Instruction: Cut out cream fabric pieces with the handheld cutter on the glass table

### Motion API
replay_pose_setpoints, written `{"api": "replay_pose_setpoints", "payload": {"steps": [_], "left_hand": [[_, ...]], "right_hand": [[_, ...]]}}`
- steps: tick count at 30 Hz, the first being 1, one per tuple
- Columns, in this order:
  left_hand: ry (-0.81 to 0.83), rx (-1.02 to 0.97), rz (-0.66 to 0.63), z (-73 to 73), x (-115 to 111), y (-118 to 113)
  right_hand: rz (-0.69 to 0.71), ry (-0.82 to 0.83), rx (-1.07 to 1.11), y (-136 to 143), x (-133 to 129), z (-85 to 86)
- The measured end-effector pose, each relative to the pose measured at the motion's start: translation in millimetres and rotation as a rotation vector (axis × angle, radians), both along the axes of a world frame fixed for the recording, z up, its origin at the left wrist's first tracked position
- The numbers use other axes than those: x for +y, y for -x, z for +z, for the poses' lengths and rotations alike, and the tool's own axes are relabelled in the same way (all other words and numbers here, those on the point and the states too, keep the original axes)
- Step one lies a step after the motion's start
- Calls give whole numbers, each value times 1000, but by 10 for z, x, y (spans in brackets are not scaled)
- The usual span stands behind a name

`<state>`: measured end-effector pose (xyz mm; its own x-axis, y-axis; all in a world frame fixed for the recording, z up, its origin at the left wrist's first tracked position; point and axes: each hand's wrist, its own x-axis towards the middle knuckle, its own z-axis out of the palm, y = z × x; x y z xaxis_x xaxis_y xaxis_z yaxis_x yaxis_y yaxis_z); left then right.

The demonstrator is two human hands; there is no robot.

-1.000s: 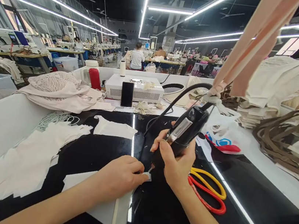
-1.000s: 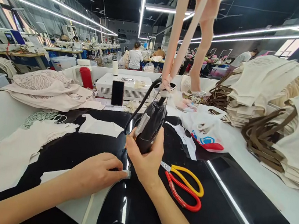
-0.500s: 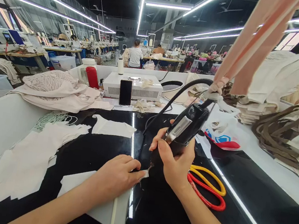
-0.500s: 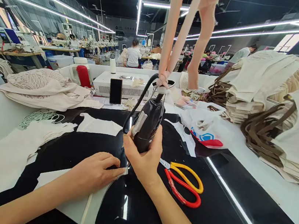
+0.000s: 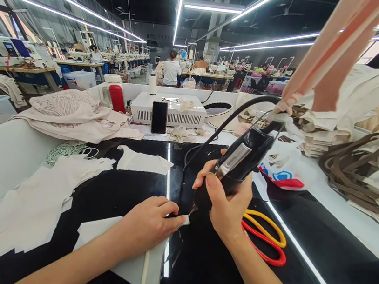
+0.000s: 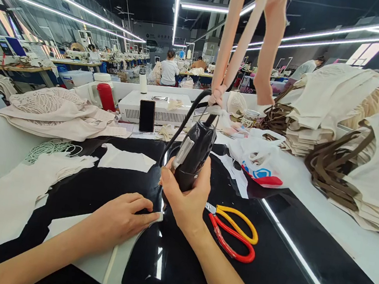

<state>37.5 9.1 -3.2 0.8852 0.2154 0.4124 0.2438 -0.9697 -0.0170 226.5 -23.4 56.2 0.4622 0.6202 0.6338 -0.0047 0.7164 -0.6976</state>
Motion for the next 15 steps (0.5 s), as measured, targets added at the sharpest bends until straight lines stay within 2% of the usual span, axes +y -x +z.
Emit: {"api": "replay_pose_setpoints", "payload": {"steps": [7,15], "left_hand": [[29,15,2,42,-19,-17],[227,25,19,56,0,18]], "right_hand": [[1,18,-2,7,-10,-19],[-14,32,6,-19,-21,-39]]}}
